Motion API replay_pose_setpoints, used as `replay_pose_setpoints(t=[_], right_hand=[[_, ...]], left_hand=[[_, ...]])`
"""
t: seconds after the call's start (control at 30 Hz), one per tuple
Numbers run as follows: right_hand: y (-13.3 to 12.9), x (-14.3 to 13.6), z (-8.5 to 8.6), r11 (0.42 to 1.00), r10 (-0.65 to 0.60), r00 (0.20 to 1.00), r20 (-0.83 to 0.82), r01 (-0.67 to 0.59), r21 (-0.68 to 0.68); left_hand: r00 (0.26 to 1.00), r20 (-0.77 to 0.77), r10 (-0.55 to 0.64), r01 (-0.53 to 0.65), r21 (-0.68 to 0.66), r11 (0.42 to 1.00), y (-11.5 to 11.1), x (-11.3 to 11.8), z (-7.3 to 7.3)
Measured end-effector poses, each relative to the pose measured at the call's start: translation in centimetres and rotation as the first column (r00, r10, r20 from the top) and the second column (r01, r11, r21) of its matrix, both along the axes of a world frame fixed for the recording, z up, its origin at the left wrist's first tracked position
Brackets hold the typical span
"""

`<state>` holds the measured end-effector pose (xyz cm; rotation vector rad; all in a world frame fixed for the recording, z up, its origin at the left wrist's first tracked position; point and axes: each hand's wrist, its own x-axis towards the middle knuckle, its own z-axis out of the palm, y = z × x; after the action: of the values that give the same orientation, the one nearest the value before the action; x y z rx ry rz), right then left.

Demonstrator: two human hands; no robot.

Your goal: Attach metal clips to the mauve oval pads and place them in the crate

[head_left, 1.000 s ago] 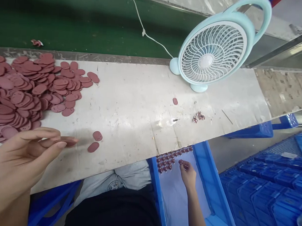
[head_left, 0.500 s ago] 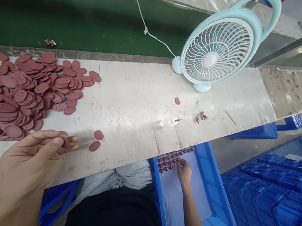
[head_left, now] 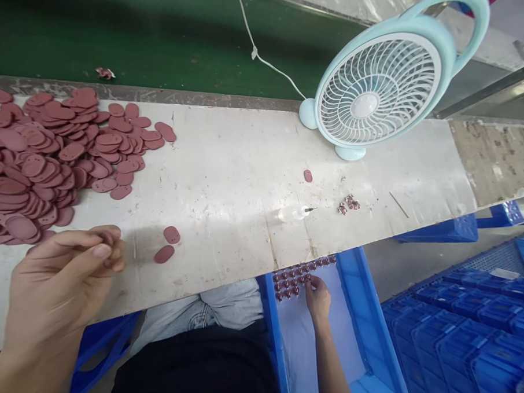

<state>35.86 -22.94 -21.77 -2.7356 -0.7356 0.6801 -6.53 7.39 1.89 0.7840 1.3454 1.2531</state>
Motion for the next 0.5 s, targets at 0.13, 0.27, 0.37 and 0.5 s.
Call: replay_pose_setpoints(t=[0.13, 0.27, 0.37, 0.5], right_hand=[[0.8, -0.5, 0.9, 0.998, -0.049, 0.998, -0.031, 0.05, 0.041], [2.3, -0.9, 3.6, 0.973, -0.167, 0.985, -0.04, 0.171, 0.154], [4.1, -1.6, 7.2, 0.906, -0.273, 0.958, -0.082, 0.285, 0.313], [8.0, -4.8, 13.4, 0.727, -0.279, 0.915, -0.292, 0.4, 0.558]], left_hand=[[0.995, -0.096, 0.032, -0.036, -0.041, 0.999, -0.1, -0.2, -0.1], [0.993, -0.109, 0.045, -0.048, -0.025, 0.999, 0.0, -0.8, -0.5], [0.999, -0.041, 0.017, -0.019, -0.048, 0.999, -0.2, -1.0, -0.7], [0.97, 0.232, -0.072, 0.118, -0.19, 0.975, -1.3, 0.2, -0.8]])
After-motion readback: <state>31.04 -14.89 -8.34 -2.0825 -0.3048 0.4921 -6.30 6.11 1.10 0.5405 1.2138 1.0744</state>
